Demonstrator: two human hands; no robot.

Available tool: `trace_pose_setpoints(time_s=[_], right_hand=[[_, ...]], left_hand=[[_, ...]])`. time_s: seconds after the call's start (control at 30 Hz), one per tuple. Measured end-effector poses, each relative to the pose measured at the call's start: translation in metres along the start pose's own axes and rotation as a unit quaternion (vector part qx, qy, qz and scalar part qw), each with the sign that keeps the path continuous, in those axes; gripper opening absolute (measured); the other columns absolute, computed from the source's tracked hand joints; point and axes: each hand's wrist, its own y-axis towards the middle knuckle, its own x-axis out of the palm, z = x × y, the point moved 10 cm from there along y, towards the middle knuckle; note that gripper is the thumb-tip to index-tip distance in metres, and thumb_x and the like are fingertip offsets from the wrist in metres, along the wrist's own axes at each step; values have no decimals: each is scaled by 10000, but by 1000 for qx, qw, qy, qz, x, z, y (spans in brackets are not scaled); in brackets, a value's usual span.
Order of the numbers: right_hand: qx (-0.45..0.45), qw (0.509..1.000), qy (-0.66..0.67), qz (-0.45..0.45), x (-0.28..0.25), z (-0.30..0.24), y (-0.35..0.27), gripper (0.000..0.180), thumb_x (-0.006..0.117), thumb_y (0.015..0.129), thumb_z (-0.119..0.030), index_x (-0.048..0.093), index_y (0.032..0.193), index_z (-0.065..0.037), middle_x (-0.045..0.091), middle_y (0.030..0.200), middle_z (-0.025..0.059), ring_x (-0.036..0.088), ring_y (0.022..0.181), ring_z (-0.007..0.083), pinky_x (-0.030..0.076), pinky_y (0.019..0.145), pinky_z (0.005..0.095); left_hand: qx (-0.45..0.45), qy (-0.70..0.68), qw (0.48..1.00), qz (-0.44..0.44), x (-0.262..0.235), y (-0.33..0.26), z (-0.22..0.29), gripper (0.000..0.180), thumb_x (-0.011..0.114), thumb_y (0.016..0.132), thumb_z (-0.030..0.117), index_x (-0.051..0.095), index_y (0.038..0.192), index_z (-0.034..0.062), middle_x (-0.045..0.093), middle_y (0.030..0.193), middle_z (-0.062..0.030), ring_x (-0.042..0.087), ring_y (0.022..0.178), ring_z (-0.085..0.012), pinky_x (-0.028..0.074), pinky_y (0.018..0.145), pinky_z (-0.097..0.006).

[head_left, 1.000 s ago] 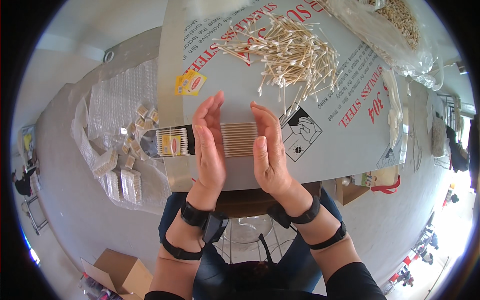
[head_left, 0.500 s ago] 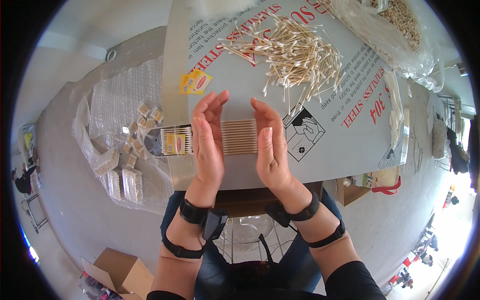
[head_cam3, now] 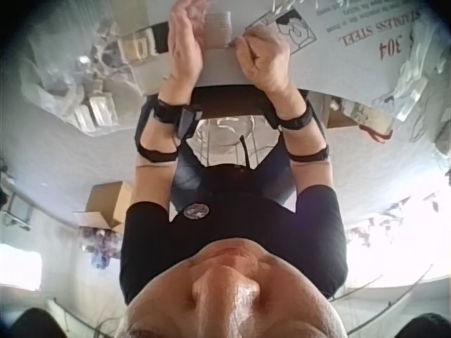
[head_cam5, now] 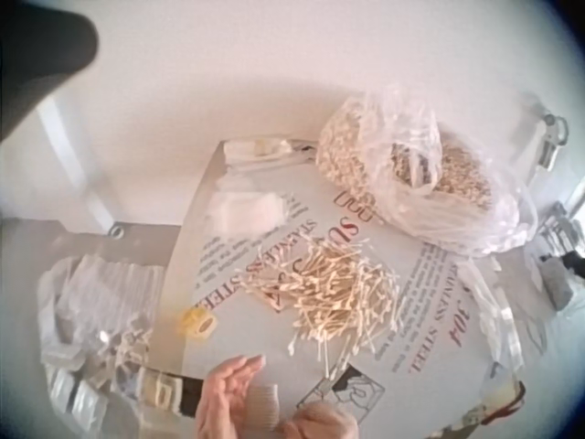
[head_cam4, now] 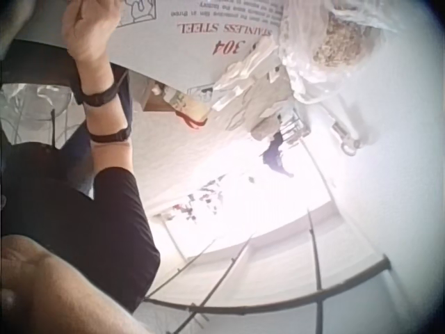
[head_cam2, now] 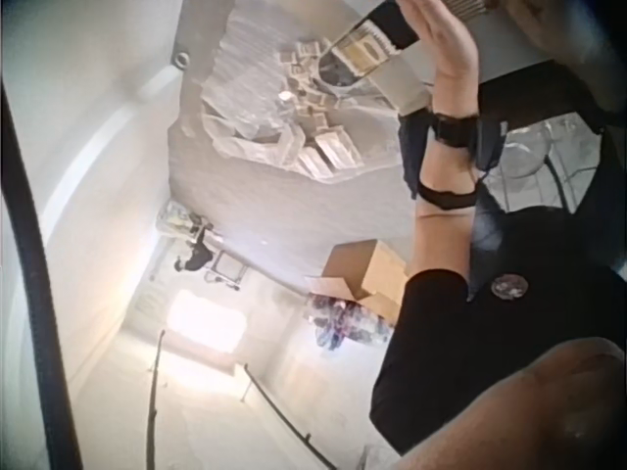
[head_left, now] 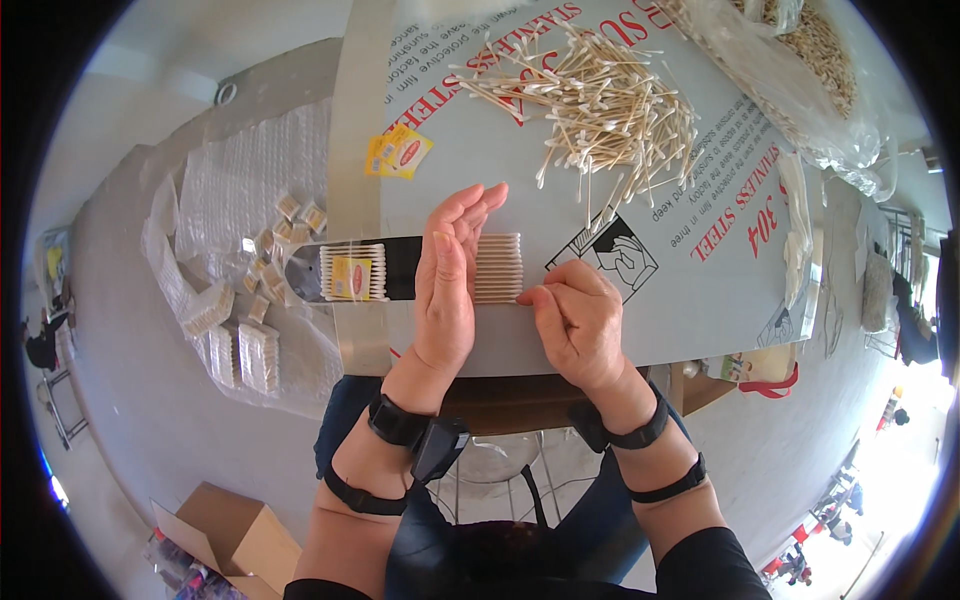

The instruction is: Packaging loose cotton swabs into small retail boxes.

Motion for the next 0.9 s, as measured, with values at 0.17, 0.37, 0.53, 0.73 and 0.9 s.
trace_pose_setpoints(time_s=[0.17,0.37,0.53,0.73,0.9], right_hand=[[-28,999,-36,11,2,-6,1,124,733,770,-5,642,687,-19,587,732,82,566,608,268,457,519,367],[-36,998,-35,23,1,-4,0,123,729,774,-2,641,688,-17,589,737,82,566,604,269,458,515,371],[-8,1000,-22,17,1,0,-3,106,723,787,5,657,705,-3,602,755,103,578,605,280,463,521,368],[6,1000,-18,19,1,3,-3,104,661,880,13,753,832,4,607,766,103,570,596,228,451,538,327],[-11,999,-36,21,2,0,0,108,738,788,19,661,712,13,612,767,116,583,603,293,474,528,371]], left_hand=[[-2,0,1000,-3,-1,1,-1,669,251,1093,548,368,1485,19,468,1499,-238,400,1446,-309,224,1248,-431],[0,1,1000,-8,0,2,-1,656,253,1096,538,374,1482,20,468,1501,-236,399,1447,-312,220,1249,-432],[-7,3,1000,-3,-1,1,-3,652,234,1100,530,369,1481,19,469,1500,-231,402,1446,-305,218,1249,-428],[-4,15,1000,-6,1,2,-1,649,223,1100,529,370,1478,23,471,1497,-230,406,1442,-299,223,1249,-428],[-6,19,1000,-4,0,2,-2,653,225,1099,535,372,1477,23,475,1494,-230,410,1440,-298,230,1247,-427]])
